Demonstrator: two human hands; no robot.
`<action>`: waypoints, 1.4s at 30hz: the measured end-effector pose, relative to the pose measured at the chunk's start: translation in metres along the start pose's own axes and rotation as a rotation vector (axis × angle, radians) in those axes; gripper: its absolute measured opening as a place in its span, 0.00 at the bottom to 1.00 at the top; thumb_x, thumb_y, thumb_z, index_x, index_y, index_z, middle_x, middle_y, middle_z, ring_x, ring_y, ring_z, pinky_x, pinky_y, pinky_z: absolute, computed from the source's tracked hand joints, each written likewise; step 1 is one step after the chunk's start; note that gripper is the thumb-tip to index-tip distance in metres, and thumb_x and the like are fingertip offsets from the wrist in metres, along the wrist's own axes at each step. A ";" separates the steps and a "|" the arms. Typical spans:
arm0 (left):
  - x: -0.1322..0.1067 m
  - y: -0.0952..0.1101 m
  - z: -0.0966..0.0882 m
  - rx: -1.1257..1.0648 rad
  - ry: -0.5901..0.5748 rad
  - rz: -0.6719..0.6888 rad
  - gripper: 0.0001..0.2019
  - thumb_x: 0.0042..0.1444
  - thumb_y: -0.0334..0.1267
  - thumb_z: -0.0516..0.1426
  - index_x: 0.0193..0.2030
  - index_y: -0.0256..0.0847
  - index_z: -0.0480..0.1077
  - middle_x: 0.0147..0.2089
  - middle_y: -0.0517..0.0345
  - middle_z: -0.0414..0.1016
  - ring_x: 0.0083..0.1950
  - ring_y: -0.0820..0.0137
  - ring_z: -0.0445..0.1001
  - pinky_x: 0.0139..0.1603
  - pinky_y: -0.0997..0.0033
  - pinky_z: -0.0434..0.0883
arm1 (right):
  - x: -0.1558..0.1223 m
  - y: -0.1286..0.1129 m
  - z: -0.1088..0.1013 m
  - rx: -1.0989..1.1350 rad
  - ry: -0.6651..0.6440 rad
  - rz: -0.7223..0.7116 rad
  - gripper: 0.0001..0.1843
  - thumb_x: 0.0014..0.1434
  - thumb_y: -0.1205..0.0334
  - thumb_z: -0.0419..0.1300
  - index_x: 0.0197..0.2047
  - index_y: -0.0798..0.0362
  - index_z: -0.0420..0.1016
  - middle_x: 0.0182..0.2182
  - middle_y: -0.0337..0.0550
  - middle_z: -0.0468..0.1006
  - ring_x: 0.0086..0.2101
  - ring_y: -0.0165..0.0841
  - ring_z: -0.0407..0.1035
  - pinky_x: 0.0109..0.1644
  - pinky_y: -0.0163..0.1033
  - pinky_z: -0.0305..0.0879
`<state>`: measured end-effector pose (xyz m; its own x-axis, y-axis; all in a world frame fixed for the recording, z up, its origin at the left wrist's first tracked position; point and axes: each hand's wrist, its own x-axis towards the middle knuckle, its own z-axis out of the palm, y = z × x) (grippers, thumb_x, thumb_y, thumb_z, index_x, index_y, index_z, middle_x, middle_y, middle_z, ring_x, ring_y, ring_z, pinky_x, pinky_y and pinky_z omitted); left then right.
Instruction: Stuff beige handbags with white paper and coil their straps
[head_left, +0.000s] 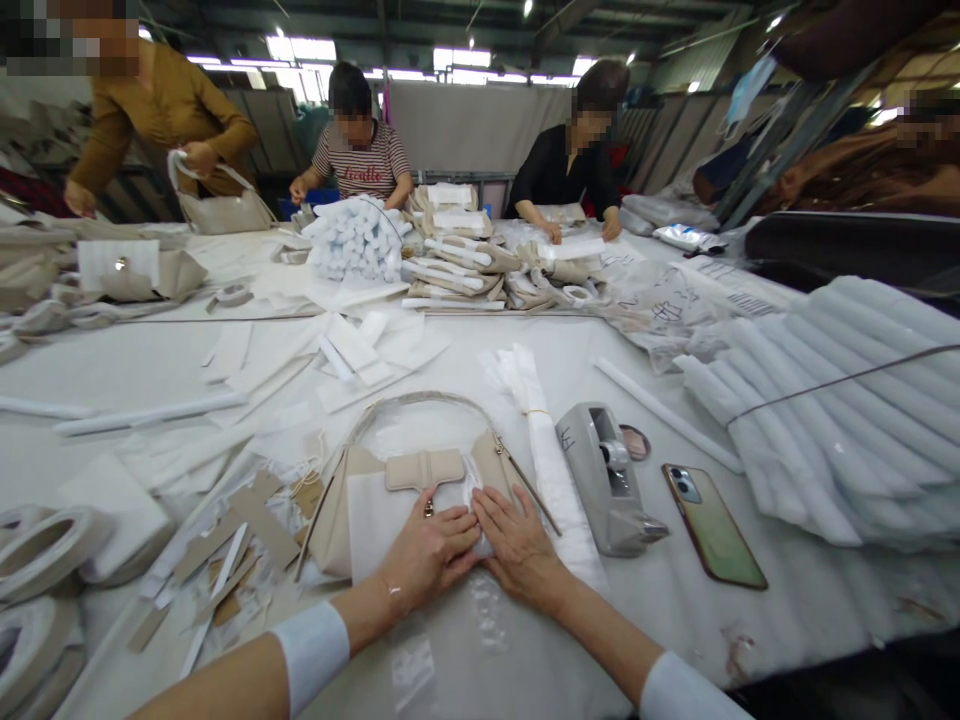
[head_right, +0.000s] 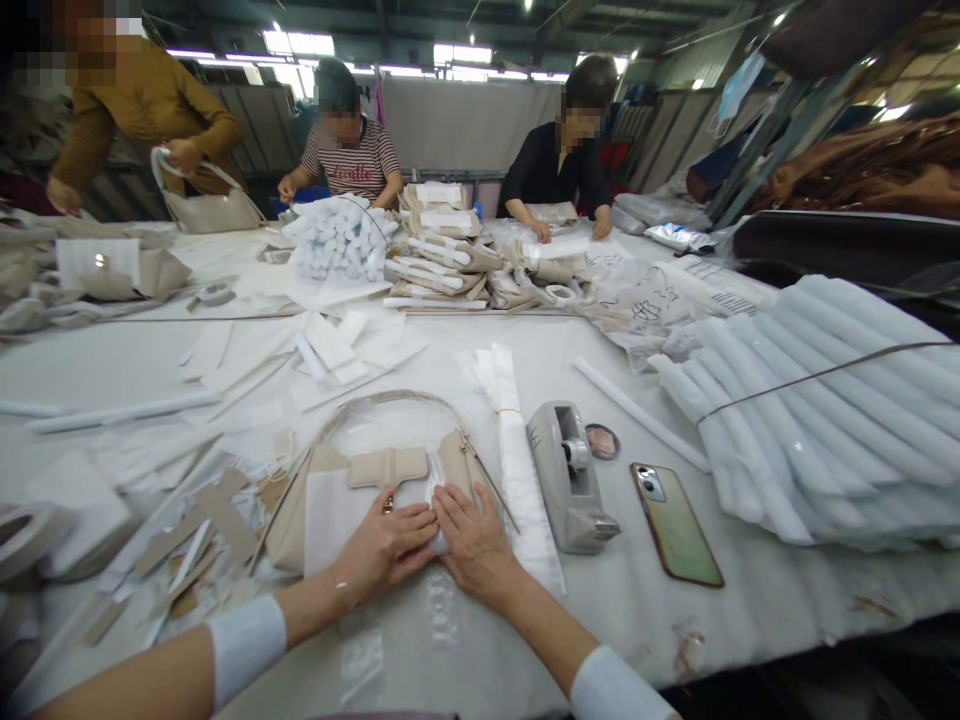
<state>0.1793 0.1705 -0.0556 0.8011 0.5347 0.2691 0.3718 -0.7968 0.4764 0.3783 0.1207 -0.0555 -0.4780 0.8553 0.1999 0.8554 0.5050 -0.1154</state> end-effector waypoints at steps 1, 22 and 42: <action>0.000 0.000 0.000 0.006 -0.002 0.007 0.11 0.64 0.42 0.52 0.51 0.48 0.68 0.53 0.60 0.75 0.58 0.69 0.68 0.69 0.52 0.32 | -0.004 -0.001 -0.004 0.001 0.016 -0.007 0.33 0.60 0.55 0.55 0.65 0.62 0.55 0.63 0.58 0.60 0.62 0.47 0.50 0.64 0.62 0.43; -0.005 0.004 -0.011 0.216 -0.043 0.090 0.15 0.63 0.43 0.51 0.57 0.56 0.63 0.54 0.59 0.69 0.54 0.64 0.66 0.66 0.44 0.34 | -0.056 -0.029 0.021 0.400 0.202 -0.045 0.20 0.58 0.75 0.44 0.46 0.53 0.70 0.46 0.50 0.76 0.47 0.34 0.71 0.48 0.38 0.71; -0.009 0.001 -0.014 0.277 -0.076 0.213 0.16 0.64 0.41 0.49 0.58 0.51 0.62 0.54 0.55 0.68 0.52 0.61 0.65 0.64 0.40 0.37 | -0.024 -0.044 -0.024 0.257 0.269 -0.154 0.20 0.57 0.80 0.41 0.38 0.53 0.69 0.24 0.42 0.71 0.26 0.34 0.64 0.30 0.39 0.62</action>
<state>0.1659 0.1690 -0.0460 0.9030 0.3341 0.2703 0.2972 -0.9398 0.1686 0.3570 0.0753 -0.0321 -0.4980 0.7241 0.4771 0.6838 0.6663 -0.2975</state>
